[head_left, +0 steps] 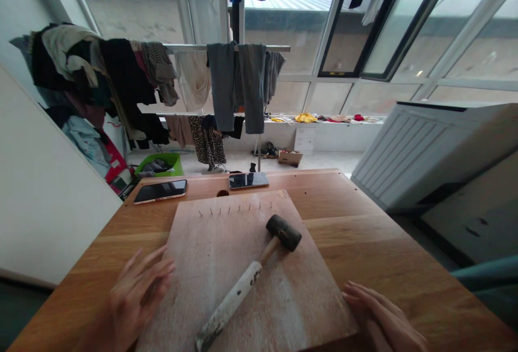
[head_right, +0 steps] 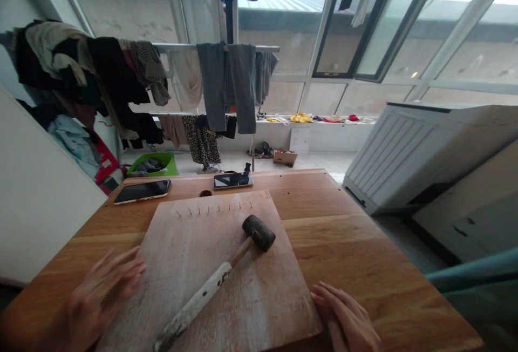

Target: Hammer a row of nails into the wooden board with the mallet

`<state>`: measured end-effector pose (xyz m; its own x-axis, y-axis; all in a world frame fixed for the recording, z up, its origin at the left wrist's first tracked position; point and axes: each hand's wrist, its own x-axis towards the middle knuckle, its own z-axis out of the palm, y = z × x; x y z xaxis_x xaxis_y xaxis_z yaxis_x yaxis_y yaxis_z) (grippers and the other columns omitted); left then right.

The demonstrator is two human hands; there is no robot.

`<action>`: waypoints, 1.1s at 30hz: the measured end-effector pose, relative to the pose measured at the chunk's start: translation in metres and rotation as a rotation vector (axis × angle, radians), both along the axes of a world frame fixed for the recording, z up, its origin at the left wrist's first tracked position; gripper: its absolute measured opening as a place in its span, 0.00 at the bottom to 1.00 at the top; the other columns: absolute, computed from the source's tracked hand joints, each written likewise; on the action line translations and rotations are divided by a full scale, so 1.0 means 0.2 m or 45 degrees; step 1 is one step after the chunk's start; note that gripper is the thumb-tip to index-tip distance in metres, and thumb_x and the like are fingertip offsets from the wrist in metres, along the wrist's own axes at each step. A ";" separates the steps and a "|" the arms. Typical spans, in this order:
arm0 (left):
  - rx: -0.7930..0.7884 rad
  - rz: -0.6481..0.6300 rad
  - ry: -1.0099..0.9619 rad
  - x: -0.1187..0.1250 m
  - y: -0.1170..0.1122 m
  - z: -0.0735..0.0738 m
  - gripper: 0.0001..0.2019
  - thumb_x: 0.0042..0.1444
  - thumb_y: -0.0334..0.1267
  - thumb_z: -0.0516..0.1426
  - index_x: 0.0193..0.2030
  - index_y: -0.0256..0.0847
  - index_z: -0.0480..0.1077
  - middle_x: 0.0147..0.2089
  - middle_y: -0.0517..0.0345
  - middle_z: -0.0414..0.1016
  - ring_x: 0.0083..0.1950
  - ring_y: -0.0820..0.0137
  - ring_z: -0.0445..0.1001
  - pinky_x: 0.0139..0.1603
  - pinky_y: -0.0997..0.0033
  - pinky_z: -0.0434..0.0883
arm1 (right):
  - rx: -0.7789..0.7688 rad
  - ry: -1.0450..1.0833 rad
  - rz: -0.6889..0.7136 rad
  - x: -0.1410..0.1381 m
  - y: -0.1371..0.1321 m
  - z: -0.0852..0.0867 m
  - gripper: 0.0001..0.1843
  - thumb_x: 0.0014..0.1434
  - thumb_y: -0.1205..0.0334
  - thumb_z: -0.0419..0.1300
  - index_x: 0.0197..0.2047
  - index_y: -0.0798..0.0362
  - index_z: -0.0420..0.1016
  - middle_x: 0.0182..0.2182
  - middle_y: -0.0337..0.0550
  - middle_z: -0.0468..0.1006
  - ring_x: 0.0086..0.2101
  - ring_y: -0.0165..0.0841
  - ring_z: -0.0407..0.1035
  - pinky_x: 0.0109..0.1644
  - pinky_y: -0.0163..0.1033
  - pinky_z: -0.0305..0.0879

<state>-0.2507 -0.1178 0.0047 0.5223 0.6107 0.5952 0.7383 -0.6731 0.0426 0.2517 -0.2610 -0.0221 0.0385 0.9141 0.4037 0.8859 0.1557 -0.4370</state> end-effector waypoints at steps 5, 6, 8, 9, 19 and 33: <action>-0.060 0.100 -0.101 0.07 0.03 0.03 0.10 0.62 0.39 0.56 0.48 0.46 0.75 0.41 0.56 0.81 0.48 0.60 0.76 0.49 0.58 0.74 | -0.025 0.253 -0.263 0.00 0.19 0.08 0.19 0.64 0.55 0.51 0.48 0.49 0.81 0.44 0.45 0.84 0.44 0.40 0.80 0.48 0.40 0.77; -0.077 0.097 -0.106 0.09 0.04 0.03 0.10 0.62 0.39 0.55 0.48 0.46 0.74 0.40 0.56 0.80 0.47 0.60 0.76 0.48 0.59 0.74 | -0.032 0.308 -0.294 0.00 0.23 0.12 0.19 0.64 0.53 0.51 0.48 0.49 0.80 0.44 0.45 0.84 0.42 0.39 0.80 0.47 0.40 0.77; -0.116 0.076 -0.107 0.10 0.07 0.03 0.10 0.63 0.40 0.55 0.49 0.45 0.74 0.42 0.56 0.80 0.47 0.61 0.76 0.50 0.61 0.73 | -0.027 0.414 -0.308 -0.03 0.32 0.20 0.19 0.63 0.50 0.53 0.47 0.50 0.79 0.36 0.45 0.85 0.34 0.37 0.80 0.38 0.37 0.77; -0.149 0.076 -0.111 0.11 0.10 0.04 0.11 0.63 0.41 0.54 0.49 0.44 0.73 0.43 0.55 0.79 0.48 0.62 0.76 0.51 0.62 0.73 | -0.019 0.451 -0.294 -0.05 0.36 0.25 0.19 0.64 0.49 0.54 0.46 0.51 0.79 0.31 0.43 0.84 0.28 0.35 0.78 0.33 0.36 0.76; -0.774 -0.049 -0.071 0.36 0.64 0.52 0.19 0.62 0.50 0.53 0.52 0.40 0.72 0.48 0.51 0.78 0.42 0.65 0.76 0.47 0.66 0.72 | 0.307 0.142 -0.026 -0.38 1.06 0.74 0.16 0.65 0.55 0.53 0.50 0.53 0.74 0.44 0.51 0.77 0.38 0.38 0.75 0.37 0.42 0.74; -1.339 0.052 -0.261 0.42 0.74 0.44 0.26 0.58 0.56 0.55 0.55 0.37 0.69 0.48 0.45 0.75 0.36 0.64 0.78 0.26 0.72 0.73 | -0.380 0.142 0.231 -0.59 1.29 0.50 0.28 0.64 0.54 0.57 0.64 0.58 0.66 0.54 0.63 0.74 0.38 0.37 0.76 0.30 0.34 0.72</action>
<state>-0.1670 0.0307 0.0918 0.4399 0.8827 -0.1655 0.6725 -0.2016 0.7121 0.1337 -0.0021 0.0788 -0.1063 0.9870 0.1206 0.7997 0.1570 -0.5795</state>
